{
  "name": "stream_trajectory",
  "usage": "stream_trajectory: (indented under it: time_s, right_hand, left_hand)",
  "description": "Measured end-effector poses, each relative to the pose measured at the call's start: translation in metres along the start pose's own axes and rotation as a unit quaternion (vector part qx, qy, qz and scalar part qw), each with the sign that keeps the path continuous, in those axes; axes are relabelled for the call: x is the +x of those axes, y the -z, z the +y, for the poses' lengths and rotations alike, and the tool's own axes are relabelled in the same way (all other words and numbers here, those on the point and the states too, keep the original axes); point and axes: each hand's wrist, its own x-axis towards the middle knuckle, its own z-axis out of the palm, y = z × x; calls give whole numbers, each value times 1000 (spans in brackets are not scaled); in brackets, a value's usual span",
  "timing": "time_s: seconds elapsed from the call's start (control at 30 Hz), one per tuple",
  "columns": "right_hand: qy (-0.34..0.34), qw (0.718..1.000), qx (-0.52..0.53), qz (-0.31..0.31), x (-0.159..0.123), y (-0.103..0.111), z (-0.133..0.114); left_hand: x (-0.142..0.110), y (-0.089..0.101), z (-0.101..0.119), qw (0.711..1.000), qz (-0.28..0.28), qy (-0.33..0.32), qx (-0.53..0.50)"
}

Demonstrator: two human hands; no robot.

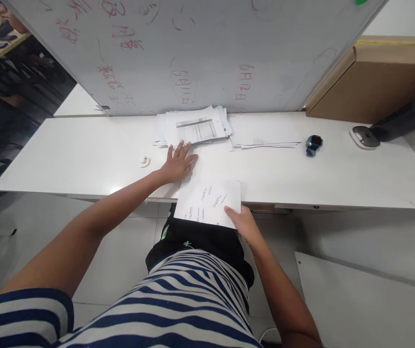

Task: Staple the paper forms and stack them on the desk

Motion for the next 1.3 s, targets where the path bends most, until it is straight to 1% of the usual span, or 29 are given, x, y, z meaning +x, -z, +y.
stream_trajectory:
  time_s: [0.17,0.3,0.37,0.47,0.57,0.67,0.73,0.83,0.9,1.0,1.07,1.17,1.3]
  right_hand:
    - [12,1000,13,5,0,-3,0]
    - [22,1000,9,2,-2,-6,-3]
    - [27,1000,5,5,-3,-7,-4]
    - [36,999,-4,17,-4,-9,-5]
    - [49,998,-16,23,-4,-10,-4]
    - [59,998,-29,24,-4,-10,-4]
    - [60,997,-36,24,-5,-10,-5]
    - [58,997,-42,25,-6,-9,-6]
    - [51,998,-39,21,-8,-7,-6]
    - [43,998,-40,22,-13,-2,-7]
    - [45,997,-48,32,-15,3,-9]
    - [52,996,-57,49,-20,13,-15]
    - [85,990,-55,102,-29,29,-28]
  left_hand:
    - [-6,6,3,1000,14,-8,23]
    - [-9,9,-1,1000,23,4,-10]
    - [-10,11,-3,999,36,9,-25]
    - [-13,15,-3,996,71,23,-48]
    - [-17,20,-1,990,103,32,-95]
    - [-22,25,4,977,120,50,-168]
    - [-25,29,7,969,140,60,-195]
    - [-32,33,9,966,167,55,-189]
    - [-38,35,9,976,155,45,-146]
    - [-50,30,7,992,112,30,-47]
    - [-58,21,4,994,102,35,1]
    - [-67,3,-3,990,129,46,29]
    - [-69,-13,-12,982,179,57,34]
